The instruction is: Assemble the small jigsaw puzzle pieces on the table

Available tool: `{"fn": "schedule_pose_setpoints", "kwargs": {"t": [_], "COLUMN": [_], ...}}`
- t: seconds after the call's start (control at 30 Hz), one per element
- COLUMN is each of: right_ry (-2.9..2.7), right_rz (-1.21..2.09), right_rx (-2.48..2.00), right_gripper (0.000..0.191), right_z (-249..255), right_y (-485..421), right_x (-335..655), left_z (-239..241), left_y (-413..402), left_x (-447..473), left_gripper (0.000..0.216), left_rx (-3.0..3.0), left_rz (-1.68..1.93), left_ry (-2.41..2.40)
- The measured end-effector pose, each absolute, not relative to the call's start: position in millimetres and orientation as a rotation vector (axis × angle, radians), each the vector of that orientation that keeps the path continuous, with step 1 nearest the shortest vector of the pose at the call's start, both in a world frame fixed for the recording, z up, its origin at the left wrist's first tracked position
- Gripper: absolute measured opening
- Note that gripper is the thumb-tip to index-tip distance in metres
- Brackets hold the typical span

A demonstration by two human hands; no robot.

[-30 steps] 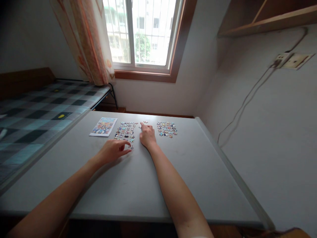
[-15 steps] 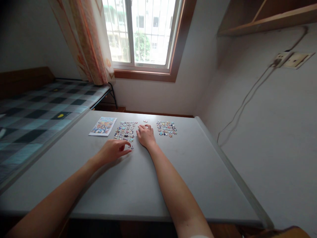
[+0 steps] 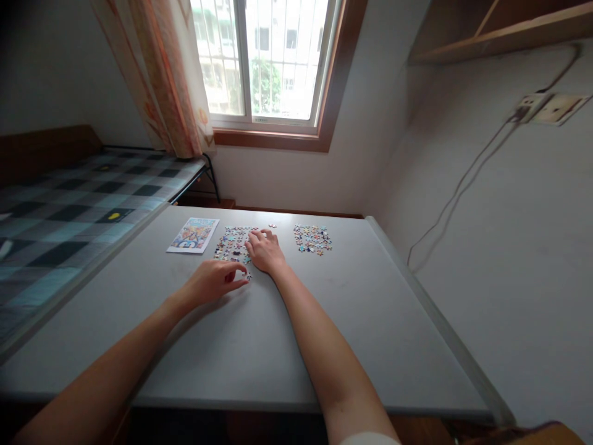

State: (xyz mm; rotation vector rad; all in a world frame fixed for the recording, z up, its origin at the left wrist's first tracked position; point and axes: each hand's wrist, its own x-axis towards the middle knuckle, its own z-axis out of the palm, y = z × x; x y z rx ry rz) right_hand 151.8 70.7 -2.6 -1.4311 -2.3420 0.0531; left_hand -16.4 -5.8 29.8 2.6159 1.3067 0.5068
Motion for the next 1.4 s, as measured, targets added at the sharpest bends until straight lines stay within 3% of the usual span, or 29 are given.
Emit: {"fn": "schedule_pose_setpoints", "kwargs": {"t": [1.4], "right_ry": [-2.546], "right_rz": [0.147], "right_rx": [-1.073], "right_gripper": [0.049], "right_z": [9.6], "right_y": [68.2], "right_x": [134.0], "left_z": [32.1], "left_y": [-6.8], "left_x": [-16.3], "left_gripper": [0.027], "left_rx": [2.658], "left_rz": [0.480], "left_ry": [1.216]}}
